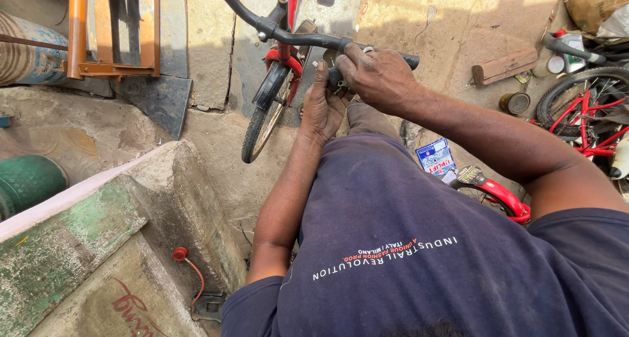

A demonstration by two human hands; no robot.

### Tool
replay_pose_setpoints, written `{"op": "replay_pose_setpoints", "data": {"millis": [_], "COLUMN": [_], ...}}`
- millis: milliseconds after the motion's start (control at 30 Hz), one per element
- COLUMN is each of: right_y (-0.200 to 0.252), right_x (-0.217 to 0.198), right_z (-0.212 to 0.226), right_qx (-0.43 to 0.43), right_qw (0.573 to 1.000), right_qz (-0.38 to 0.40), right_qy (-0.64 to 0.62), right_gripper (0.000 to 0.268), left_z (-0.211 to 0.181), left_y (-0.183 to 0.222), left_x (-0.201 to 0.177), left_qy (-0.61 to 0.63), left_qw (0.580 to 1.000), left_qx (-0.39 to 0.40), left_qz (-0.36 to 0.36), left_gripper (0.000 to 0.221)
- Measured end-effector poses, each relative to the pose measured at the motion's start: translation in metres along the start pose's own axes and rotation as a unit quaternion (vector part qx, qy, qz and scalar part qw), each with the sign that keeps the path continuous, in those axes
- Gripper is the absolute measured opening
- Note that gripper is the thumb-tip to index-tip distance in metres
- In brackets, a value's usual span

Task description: The person manipulates a bicycle brake lever by hand, threading a metal cable through the assembly and adjusting the component's position on the handlebar.

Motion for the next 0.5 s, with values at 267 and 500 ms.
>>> {"op": "replay_pose_setpoints", "data": {"millis": [267, 500], "right_y": [0.002, 0.001], "right_x": [0.009, 0.000], "right_z": [-0.012, -0.003], "right_qx": [-0.014, -0.074], "right_qw": [0.999, 0.997], "right_qz": [0.037, 0.019], "right_qy": [-0.007, 0.002], "right_gripper": [0.016, 0.017], "left_z": [-0.002, 0.002], "left_y": [0.000, 0.004], "left_x": [0.002, 0.006], "left_qy": [-0.004, -0.006], "left_qw": [1.000, 1.000], "left_qx": [0.008, 0.008], "left_qz": [0.027, 0.016], "left_gripper": [0.069, 0.073]}}
Point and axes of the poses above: each hand's wrist, its own y-axis away from the middle knuckle, its own x-axis out of the palm, z = x × y, the point moved 7 cm from there along -y, towards the middle knuckle, and after that the axes turned 4 degrees about -x, right-handed, at the moved point
